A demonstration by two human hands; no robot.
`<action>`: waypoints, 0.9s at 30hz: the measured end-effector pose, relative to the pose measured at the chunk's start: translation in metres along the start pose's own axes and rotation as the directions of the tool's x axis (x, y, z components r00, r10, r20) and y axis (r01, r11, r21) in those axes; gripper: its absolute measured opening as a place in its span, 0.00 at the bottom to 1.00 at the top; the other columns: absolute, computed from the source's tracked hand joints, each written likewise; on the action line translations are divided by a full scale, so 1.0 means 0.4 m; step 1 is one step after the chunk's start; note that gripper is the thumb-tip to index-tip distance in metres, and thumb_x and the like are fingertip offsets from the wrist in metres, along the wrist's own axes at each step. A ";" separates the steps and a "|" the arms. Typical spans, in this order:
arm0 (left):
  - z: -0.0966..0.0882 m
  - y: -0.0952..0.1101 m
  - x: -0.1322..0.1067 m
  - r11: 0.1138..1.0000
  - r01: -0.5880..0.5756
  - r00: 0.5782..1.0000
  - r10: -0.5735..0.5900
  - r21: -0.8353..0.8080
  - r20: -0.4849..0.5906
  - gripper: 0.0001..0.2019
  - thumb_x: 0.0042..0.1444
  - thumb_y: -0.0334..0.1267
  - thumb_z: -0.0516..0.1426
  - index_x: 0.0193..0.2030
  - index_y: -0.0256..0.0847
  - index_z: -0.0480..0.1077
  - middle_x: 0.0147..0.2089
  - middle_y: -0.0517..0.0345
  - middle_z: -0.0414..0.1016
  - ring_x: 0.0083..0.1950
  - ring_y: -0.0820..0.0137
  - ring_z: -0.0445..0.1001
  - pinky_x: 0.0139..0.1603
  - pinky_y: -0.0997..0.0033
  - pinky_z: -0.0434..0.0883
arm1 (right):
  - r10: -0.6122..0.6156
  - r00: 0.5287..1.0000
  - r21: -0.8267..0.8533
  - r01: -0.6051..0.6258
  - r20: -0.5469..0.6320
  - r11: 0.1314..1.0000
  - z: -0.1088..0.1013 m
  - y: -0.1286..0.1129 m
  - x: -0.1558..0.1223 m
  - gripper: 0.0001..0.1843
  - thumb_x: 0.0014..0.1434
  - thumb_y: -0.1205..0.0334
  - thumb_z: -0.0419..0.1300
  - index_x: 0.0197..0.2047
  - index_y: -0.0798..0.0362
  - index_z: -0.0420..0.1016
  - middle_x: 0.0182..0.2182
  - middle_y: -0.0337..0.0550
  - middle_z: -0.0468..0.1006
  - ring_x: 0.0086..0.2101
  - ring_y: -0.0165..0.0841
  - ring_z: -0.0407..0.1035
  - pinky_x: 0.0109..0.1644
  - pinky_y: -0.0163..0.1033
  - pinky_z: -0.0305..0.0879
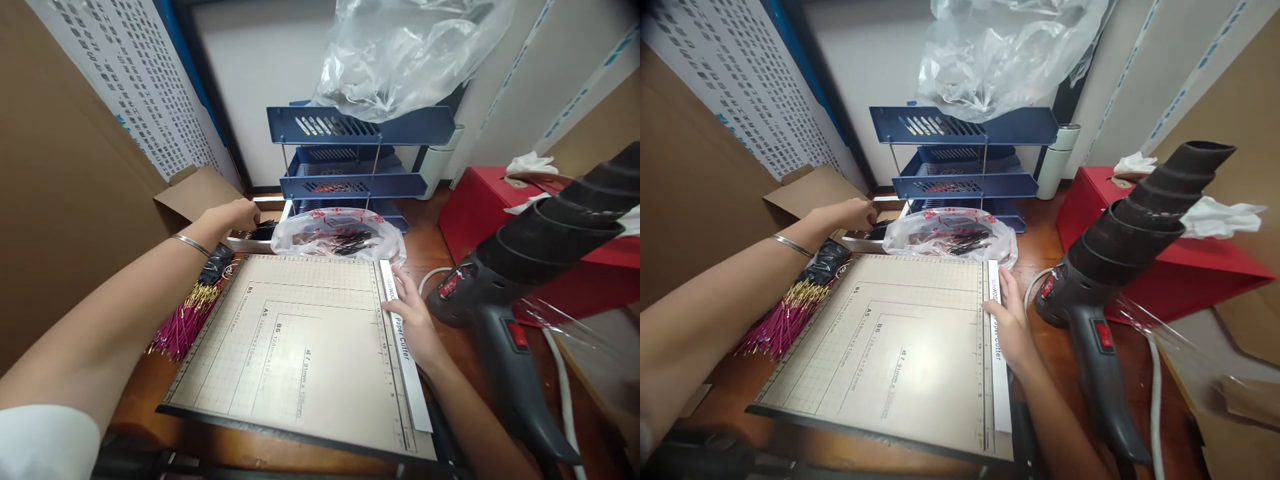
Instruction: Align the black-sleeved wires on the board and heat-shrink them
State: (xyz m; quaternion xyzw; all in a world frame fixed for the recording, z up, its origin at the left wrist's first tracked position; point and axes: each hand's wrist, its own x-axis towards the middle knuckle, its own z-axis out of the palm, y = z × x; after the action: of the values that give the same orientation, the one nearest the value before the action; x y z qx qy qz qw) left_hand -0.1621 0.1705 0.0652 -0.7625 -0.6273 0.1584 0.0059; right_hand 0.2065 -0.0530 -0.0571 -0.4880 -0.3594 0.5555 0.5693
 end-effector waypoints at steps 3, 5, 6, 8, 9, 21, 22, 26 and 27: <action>0.034 0.012 0.028 0.999 -0.038 0.999 0.038 -0.034 0.006 0.13 0.48 0.40 0.63 0.40 0.44 0.84 0.46 0.50 0.86 0.46 0.58 0.79 0.45 0.67 0.69 | 0.010 1.000 0.007 -0.010 -0.014 1.000 0.006 -0.004 -0.004 0.50 0.45 0.58 0.70 0.71 0.44 0.62 0.77 0.50 0.64 0.77 0.52 0.55 0.83 0.61 0.47; 0.037 0.012 0.016 0.997 -0.061 0.998 0.060 -0.057 -0.014 0.17 0.51 0.41 0.62 0.47 0.44 0.84 0.48 0.50 0.86 0.46 0.60 0.79 0.45 0.68 0.69 | 0.013 1.000 0.013 -0.012 -0.028 1.000 0.016 -0.012 -0.010 0.51 0.44 0.58 0.70 0.71 0.44 0.62 0.76 0.50 0.64 0.76 0.54 0.56 0.83 0.62 0.47; 0.033 0.011 0.001 0.994 -0.083 0.995 0.079 -0.073 -0.060 0.19 0.53 0.43 0.61 0.51 0.43 0.83 0.48 0.50 0.85 0.46 0.61 0.78 0.45 0.68 0.69 | 0.009 0.999 0.016 -0.009 -0.040 1.000 0.021 -0.016 -0.013 0.50 0.44 0.58 0.70 0.71 0.44 0.62 0.76 0.51 0.65 0.76 0.54 0.56 0.83 0.62 0.46; 0.021 0.015 -0.048 0.978 -0.174 0.951 0.137 -0.115 -0.278 0.20 0.60 0.47 0.58 0.53 0.41 0.81 0.46 0.50 0.84 0.43 0.64 0.76 0.45 0.68 0.69 | -0.002 0.998 0.017 0.003 -0.063 1.000 0.028 -0.021 -0.018 0.48 0.44 0.57 0.70 0.70 0.44 0.64 0.75 0.50 0.66 0.75 0.55 0.58 0.83 0.64 0.45; 0.015 0.026 -0.078 0.961 -0.245 0.876 0.164 -0.127 -0.453 0.18 0.64 0.49 0.56 0.50 0.41 0.81 0.44 0.51 0.84 0.41 0.66 0.75 0.44 0.68 0.69 | -0.010 0.997 0.016 0.011 -0.073 1.000 0.029 -0.021 -0.020 0.47 0.45 0.57 0.69 0.69 0.43 0.65 0.74 0.50 0.67 0.75 0.54 0.58 0.83 0.64 0.45; 0.024 0.452 -0.005 0.812 -0.530 0.836 0.453 -0.243 -0.308 0.18 0.67 0.35 0.53 0.56 0.40 0.82 0.55 0.47 0.85 0.50 0.62 0.81 0.51 0.65 0.72 | -0.078 0.996 0.150 0.084 -0.048 0.985 0.025 -0.021 0.003 0.44 0.52 0.49 0.70 0.71 0.40 0.65 0.77 0.45 0.65 0.78 0.48 0.54 0.84 0.62 0.44; 0.025 0.470 0.019 0.824 -0.511 0.851 0.445 -0.246 -0.278 0.19 0.67 0.33 0.53 0.57 0.40 0.81 0.56 0.47 0.85 0.52 0.61 0.81 0.51 0.65 0.72 | -0.074 0.995 0.172 0.085 -0.070 0.981 0.027 -0.023 0.010 0.43 0.52 0.49 0.70 0.70 0.41 0.65 0.76 0.46 0.66 0.77 0.49 0.57 0.83 0.62 0.46; 0.021 0.511 0.062 0.861 -0.453 0.889 0.415 -0.232 -0.195 0.21 0.65 0.32 0.56 0.62 0.39 0.80 0.61 0.45 0.83 0.57 0.58 0.80 0.56 0.65 0.72 | -0.045 0.993 0.162 0.062 -0.106 0.985 0.025 -0.013 0.036 0.42 0.53 0.46 0.71 0.69 0.41 0.66 0.75 0.48 0.68 0.76 0.48 0.60 0.82 0.61 0.52; 0.019 0.518 0.064 0.868 -0.440 0.896 0.408 -0.229 -0.177 0.21 0.65 0.33 0.57 0.63 0.39 0.79 0.62 0.44 0.82 0.58 0.57 0.80 0.57 0.65 0.72 | -0.043 0.994 0.146 0.058 -0.105 0.988 0.024 -0.010 0.040 0.42 0.54 0.45 0.71 0.70 0.41 0.67 0.75 0.48 0.68 0.75 0.48 0.60 0.81 0.61 0.53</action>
State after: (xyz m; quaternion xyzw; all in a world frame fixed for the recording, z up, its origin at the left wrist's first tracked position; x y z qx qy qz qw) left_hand 0.0378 0.1495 0.0088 -0.8839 -0.4581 0.0241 -0.0916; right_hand 0.2004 -0.0354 -0.0530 -0.4624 -0.3001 0.5406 0.6356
